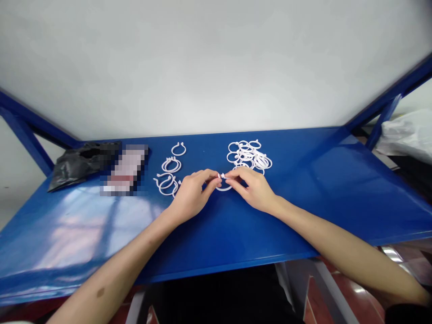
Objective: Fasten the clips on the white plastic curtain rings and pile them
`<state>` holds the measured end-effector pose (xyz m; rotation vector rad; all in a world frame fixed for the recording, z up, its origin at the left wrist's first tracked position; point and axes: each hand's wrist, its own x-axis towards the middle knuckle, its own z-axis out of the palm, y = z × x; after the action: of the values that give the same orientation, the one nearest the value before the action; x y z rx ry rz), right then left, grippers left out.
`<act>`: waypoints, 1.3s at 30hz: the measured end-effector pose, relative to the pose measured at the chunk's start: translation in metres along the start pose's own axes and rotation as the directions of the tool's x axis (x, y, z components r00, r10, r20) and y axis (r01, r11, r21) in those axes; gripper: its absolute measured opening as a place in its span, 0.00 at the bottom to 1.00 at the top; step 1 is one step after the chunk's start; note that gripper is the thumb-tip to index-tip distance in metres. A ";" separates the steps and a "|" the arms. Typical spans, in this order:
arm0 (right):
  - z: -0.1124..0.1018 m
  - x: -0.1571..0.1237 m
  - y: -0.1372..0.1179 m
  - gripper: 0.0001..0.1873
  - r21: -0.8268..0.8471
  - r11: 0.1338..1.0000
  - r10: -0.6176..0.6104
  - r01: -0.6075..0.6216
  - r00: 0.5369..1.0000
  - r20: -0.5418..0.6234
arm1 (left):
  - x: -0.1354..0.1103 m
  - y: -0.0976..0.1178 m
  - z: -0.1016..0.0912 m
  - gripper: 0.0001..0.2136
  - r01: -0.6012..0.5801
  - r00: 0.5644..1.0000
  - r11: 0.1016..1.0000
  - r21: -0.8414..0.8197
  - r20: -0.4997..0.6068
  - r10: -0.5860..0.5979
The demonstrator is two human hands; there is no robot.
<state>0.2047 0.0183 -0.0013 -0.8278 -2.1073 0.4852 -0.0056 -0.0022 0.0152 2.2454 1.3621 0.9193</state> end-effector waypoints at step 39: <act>-0.019 0.010 0.018 0.11 -0.308 0.951 -0.035 -0.003 0.992 -0.117 | 0.010 -0.039 -0.021 0.11 -0.050 0.995 0.867 0.496 -0.046 0.083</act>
<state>0.2226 0.0391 0.0049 -0.9883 -2.1024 0.0915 -0.0425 0.0245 0.0103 2.6691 1.7183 0.7282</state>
